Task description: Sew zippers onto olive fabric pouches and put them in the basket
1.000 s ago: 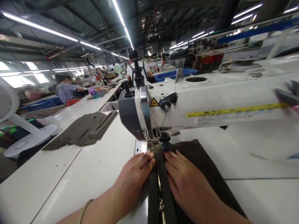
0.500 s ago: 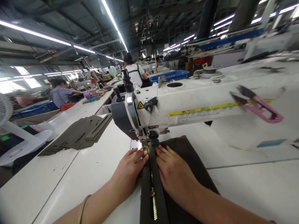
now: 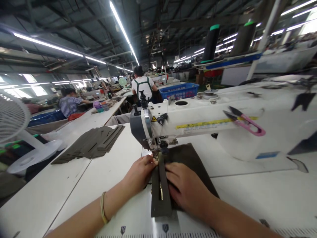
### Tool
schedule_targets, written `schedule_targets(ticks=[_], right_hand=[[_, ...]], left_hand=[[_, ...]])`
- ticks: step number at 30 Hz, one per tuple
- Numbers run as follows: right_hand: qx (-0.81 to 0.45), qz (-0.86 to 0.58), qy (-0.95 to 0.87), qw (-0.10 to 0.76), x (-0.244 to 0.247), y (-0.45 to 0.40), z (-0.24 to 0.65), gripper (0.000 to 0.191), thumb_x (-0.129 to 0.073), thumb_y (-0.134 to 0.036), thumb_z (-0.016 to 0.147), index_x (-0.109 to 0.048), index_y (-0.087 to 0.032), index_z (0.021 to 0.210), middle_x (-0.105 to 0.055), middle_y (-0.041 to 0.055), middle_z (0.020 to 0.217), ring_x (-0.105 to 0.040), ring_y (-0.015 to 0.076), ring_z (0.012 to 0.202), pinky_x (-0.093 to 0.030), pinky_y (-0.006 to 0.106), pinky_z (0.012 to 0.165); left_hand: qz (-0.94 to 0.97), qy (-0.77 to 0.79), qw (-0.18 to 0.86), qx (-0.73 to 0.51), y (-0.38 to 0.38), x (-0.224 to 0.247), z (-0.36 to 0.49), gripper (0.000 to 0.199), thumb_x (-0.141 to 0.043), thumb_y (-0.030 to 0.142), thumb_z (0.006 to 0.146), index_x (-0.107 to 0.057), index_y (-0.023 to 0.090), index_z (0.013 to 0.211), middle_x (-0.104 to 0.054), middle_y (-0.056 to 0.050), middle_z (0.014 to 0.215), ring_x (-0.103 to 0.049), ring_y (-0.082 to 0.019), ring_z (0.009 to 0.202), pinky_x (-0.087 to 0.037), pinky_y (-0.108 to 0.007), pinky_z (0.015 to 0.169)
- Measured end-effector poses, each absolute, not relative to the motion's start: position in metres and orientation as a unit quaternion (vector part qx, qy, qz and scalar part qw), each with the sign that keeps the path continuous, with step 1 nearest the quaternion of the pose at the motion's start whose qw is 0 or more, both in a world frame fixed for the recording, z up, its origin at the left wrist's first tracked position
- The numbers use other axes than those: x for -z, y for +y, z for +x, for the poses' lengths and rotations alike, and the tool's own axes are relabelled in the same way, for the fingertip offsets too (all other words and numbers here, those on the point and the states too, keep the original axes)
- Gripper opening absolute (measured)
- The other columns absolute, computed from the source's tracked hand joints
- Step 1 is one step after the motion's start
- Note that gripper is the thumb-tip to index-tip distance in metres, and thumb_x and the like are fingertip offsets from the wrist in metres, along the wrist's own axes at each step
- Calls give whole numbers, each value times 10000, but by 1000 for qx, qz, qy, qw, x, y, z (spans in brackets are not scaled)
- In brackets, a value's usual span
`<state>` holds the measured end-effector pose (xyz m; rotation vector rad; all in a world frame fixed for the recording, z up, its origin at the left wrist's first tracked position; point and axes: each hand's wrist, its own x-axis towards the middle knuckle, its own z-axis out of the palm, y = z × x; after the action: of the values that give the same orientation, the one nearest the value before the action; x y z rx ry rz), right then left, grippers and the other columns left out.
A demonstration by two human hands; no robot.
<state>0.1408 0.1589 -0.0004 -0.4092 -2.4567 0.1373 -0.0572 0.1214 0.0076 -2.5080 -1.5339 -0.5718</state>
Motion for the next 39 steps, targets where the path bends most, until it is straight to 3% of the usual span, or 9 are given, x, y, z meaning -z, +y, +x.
schedule_targets(ticks=[5, 10, 16, 22, 28, 39], right_hand=[[84, -81, -924, 365, 11, 108, 145, 238, -446, -81, 823, -675, -129, 867, -683, 108, 892, -620, 219, 886, -530, 336, 792], [210, -130, -916, 316, 27, 89, 141, 310, -410, -22, 772, -672, -73, 931, -685, 149, 890, -630, 256, 831, -527, 372, 767], [199, -133, -918, 317, 30, 85, 141, 367, -363, 19, 736, -678, -86, 893, -690, 131, 804, -626, 230, 735, -523, 357, 705], [212, -123, -924, 294, 27, 89, 144, 347, -385, 3, 750, -677, -101, 905, -695, 127, 842, -625, 222, 746, -519, 340, 702], [213, -128, -891, 379, 34, 103, 137, 336, -357, 2, 753, -653, -110, 868, -684, 104, 745, -618, 189, 706, -501, 336, 759], [193, -135, -887, 398, 22, 128, 122, 338, -357, 26, 753, -666, -111, 768, -664, 95, 690, -588, 172, 636, -486, 305, 710]], left_hand=[[-845, -476, 60, 235, 97, -7, -56, 216, -474, 136, 843, -607, 137, 1012, -627, -103, 1073, -584, -193, 1017, -486, -359, 924], [-837, -490, 78, 230, 86, 3, -52, 234, -474, 121, 845, -597, 137, 1043, -633, -95, 1110, -595, -183, 1032, -462, -371, 965], [-835, -502, 119, 192, 86, 2, -44, 198, -522, 102, 811, -609, 101, 989, -636, -117, 1082, -602, -213, 1015, -472, -378, 952], [-839, -505, 114, 169, 89, -5, -41, 147, -550, 156, 815, -621, 98, 929, -647, -116, 1022, -617, -215, 959, -472, -364, 947], [-845, -505, 104, 141, 99, -9, -46, 132, -517, 138, 837, -611, 118, 928, -648, -93, 1016, -613, -198, 958, -463, -365, 958], [-839, -506, 116, 165, 117, -5, -52, 168, -469, 130, 868, -570, 112, 1001, -624, -98, 912, -600, -211, 900, -522, -361, 843]])
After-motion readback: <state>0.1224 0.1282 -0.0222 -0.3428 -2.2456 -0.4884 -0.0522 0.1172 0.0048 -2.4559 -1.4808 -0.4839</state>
